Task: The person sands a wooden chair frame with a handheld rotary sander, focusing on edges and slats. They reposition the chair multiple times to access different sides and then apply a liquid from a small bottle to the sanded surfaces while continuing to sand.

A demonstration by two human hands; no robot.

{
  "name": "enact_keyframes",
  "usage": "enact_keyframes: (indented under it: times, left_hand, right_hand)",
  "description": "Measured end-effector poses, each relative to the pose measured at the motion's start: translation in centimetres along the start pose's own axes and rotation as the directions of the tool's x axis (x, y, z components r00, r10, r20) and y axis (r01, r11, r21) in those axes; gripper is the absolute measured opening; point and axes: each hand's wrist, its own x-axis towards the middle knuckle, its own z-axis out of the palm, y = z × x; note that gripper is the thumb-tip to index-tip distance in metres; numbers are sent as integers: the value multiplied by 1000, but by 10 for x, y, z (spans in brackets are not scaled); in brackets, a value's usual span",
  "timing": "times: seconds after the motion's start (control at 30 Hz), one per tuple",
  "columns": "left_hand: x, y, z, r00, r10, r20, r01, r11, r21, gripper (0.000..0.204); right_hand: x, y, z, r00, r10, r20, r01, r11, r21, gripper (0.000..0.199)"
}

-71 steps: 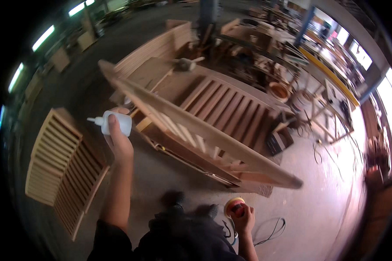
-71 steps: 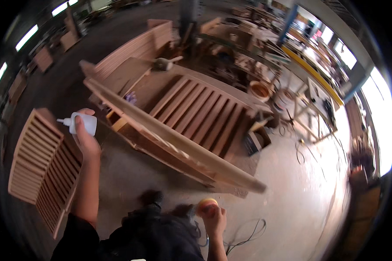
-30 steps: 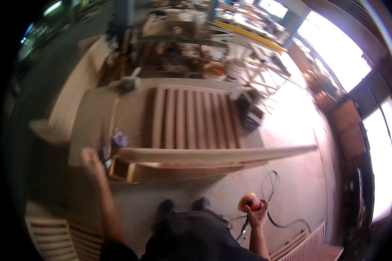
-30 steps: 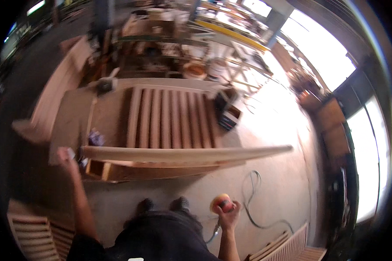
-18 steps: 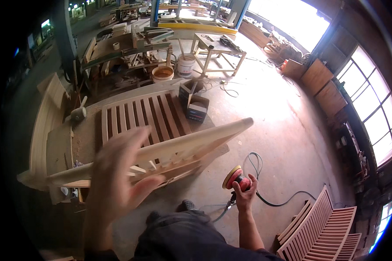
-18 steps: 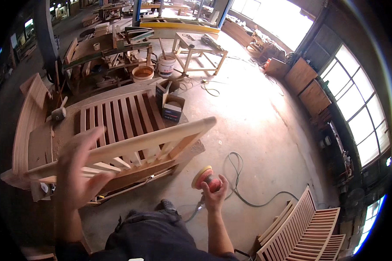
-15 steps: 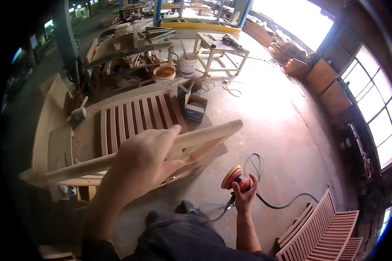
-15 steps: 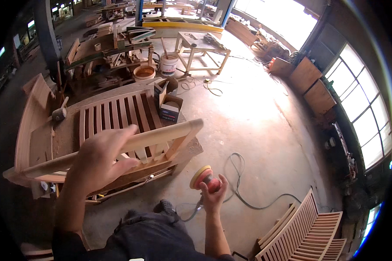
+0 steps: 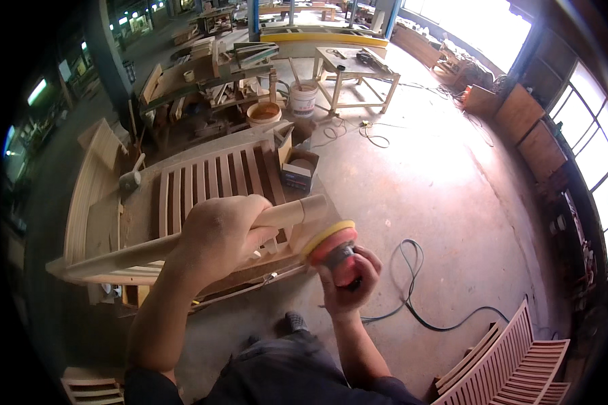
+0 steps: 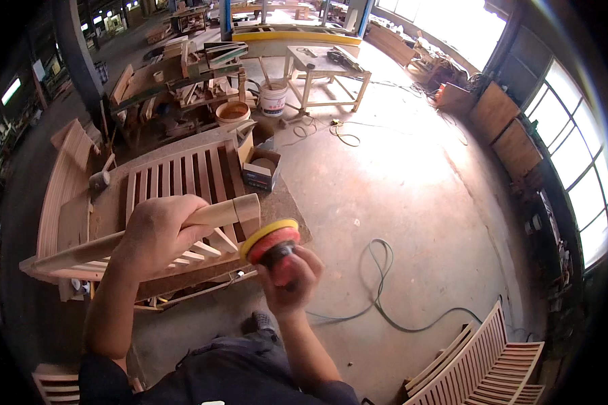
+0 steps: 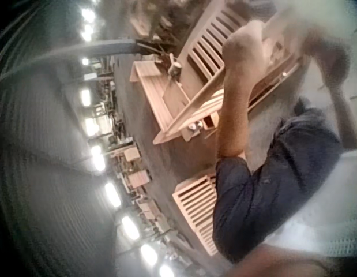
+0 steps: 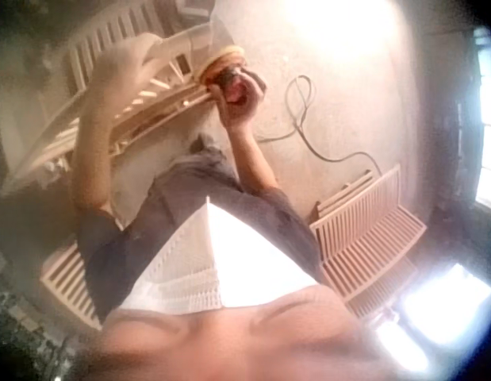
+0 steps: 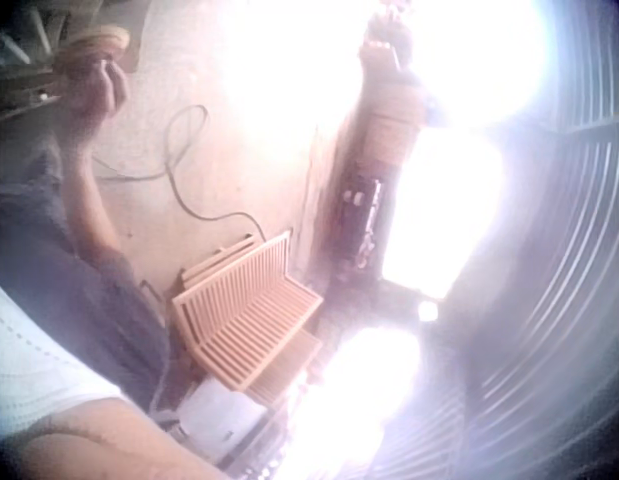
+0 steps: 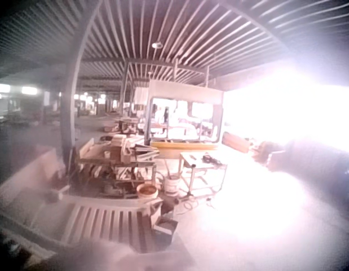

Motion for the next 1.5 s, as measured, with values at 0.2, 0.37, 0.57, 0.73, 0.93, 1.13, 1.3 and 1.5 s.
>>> enact_keyframes:
  times: [0.2, 0.37, 0.57, 0.73, 0.93, 1.13, 1.3, 1.5]
  left_hand:
    - [-26, -23, -7, 998, -28, -48, 37, 983, 181, 30]
    - [-52, -38, -13, 984, -39, -176, 84, 963, 255, 39]
    - [-65, -49, -1, 956, -5, -292, 104, 941, 323, 48]
    - [-66, -49, 6, 946, -14, -323, 118, 945, 304, 47]
    - [-71, -53, 12, 924, -19, -382, 149, 938, 314, 48]
    - [-73, -54, 1, 948, -32, -316, 144, 931, 336, 55]
    - [-70, -57, 3, 962, -23, -272, 133, 910, 393, 55]
    - [-67, -54, -5, 959, 1, -283, 117, 909, 400, 54]
  right_hand:
    - [17, -8, 27, 978, -206, 8, 205, 967, -151, 61]
    - [68, -37, 9, 965, -246, 90, 261, 937, -232, 60]
    - [184, -112, 3, 724, -113, 681, 397, 875, -276, 50]
    - [275, -112, 55, 234, 148, 961, 382, 895, -231, 47]
    - [315, -104, 143, -333, 565, 755, 259, 824, -503, 51]
    - [286, -31, 185, -697, 374, 611, 25, 866, -500, 58]
    - [278, -24, 183, -655, 426, 624, 54, 850, -524, 56]
    - [307, -75, 145, -430, 388, 815, 92, 917, -388, 58]
